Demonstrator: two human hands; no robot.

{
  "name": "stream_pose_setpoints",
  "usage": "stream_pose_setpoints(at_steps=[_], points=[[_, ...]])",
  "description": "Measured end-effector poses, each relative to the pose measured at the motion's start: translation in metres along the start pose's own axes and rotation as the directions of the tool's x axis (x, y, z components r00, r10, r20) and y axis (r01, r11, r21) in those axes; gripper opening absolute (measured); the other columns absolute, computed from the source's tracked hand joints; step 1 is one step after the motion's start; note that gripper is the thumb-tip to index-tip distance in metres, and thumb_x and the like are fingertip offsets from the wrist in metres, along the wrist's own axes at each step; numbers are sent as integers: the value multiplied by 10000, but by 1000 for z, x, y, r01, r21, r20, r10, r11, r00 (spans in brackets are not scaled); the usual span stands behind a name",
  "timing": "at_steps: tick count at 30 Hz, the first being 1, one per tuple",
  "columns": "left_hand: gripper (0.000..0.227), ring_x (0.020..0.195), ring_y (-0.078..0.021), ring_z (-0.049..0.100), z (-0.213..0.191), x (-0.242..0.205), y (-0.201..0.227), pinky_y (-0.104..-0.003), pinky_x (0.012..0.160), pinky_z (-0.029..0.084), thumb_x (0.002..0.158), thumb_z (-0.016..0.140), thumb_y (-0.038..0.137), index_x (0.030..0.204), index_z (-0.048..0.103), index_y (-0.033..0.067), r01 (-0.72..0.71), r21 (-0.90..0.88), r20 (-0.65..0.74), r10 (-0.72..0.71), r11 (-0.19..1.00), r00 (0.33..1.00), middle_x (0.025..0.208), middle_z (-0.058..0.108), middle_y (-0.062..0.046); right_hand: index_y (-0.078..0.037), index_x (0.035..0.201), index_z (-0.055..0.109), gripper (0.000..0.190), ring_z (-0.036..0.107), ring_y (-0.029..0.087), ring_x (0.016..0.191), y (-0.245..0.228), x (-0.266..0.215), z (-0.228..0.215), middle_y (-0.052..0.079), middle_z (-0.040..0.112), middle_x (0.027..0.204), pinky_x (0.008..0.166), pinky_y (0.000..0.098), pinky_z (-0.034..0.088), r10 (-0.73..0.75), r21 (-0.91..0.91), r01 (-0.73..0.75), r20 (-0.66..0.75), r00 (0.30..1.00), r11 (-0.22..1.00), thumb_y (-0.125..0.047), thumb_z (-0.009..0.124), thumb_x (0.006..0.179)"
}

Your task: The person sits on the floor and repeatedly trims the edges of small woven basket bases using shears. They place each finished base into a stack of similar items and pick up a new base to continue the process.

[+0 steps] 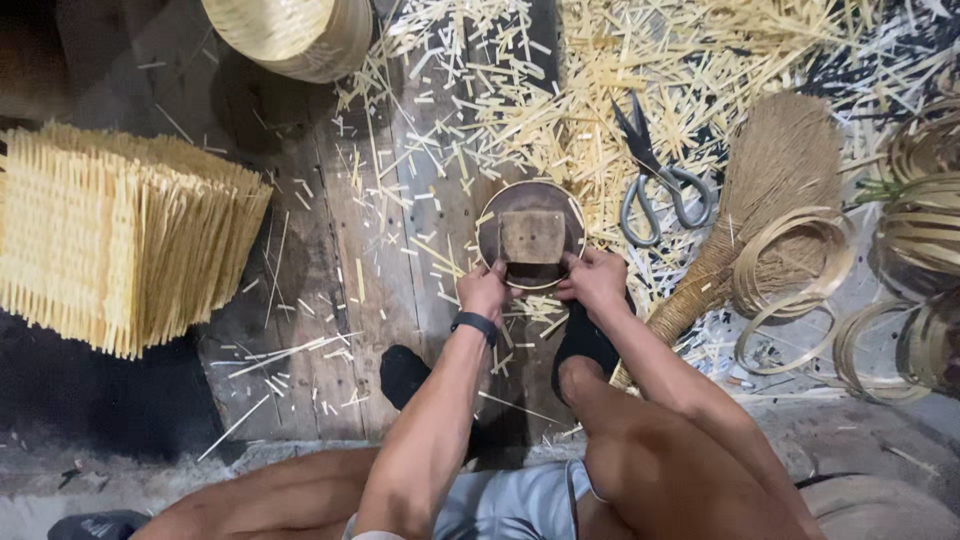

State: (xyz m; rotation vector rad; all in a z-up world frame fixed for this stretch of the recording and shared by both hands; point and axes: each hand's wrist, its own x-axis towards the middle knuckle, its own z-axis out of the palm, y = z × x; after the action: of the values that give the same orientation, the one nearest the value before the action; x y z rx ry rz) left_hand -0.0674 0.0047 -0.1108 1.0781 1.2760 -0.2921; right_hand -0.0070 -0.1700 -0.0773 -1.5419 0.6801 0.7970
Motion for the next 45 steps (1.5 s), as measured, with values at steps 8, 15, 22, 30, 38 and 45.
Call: stream_pose_setpoints(at_steps=[8, 15, 22, 30, 38, 45], points=[[267, 740, -198, 732, -17, -40, 67, -325, 625, 567, 967, 669, 186, 1106, 705, -40, -390, 312, 122, 371, 866, 921, 932, 772, -104, 100, 1174, 597, 407, 686, 233, 868, -53, -15, -22, 189, 681, 991, 707, 367, 644, -61, -102, 78, 161, 985, 992, -265, 660, 1005], [334, 902, -239, 745, 9, -92, 122, -350, 815, 592, 948, 694, 291, 1113, 721, 2, -819, 366, 371, 737, 443, 565, 990, 769, -152, 10, 1459, 302, 973, 653, 277, 1091, -85, -44, 9, 216, 574, 1258, 842, 369, 603, -101, 75, 89, 164, 981, 993, -301, 861, 725], [477, 943, -280, 762, 36, -68, 133, -344, 824, 590, 1099, 503, 455, 1185, 751, 57, -873, 368, 405, 789, 321, 461, 1065, 771, -177, 71, 1415, 395, 836, 640, 246, 1024, -58, -23, 27, 239, 580, 1217, 794, 320, 570, -242, 52, 240, 33, 970, 969, -258, 838, 787], [535, 732, -343, 690, -6, 14, 146, -413, 705, 534, 1032, 547, 521, 1041, 791, 45, -534, 659, 174, 583, 531, 794, 811, 731, -231, -121, 847, 493, 243, 647, 143, 698, -76, -32, -29, 33, 581, 770, 622, 274, 542, -286, 547, 73, 315, 905, 834, -140, 734, 875], [485, 1208, -289, 634, -3, -10, 124, -396, 1081, 473, 979, 624, 481, 1134, 727, 33, -525, 844, 431, 726, -114, 536, 1202, 716, -150, -49, 1079, 679, 206, 516, 49, 662, -91, -32, -86, -25, 591, 810, 622, 195, 435, -388, 672, 197, 146, 910, 714, -169, 641, 915], [406, 1377, -408, 487, 27, -36, 72, -508, 1137, 407, 857, 678, 100, 1243, 675, -24, -706, 670, 564, 775, -230, 284, 1416, 600, -262, -35, 1048, 625, 179, 606, 158, 758, -59, -21, -82, 34, 615, 840, 697, 301, 526, -274, 654, 131, 121, 954, 745, -174, 661, 941]])
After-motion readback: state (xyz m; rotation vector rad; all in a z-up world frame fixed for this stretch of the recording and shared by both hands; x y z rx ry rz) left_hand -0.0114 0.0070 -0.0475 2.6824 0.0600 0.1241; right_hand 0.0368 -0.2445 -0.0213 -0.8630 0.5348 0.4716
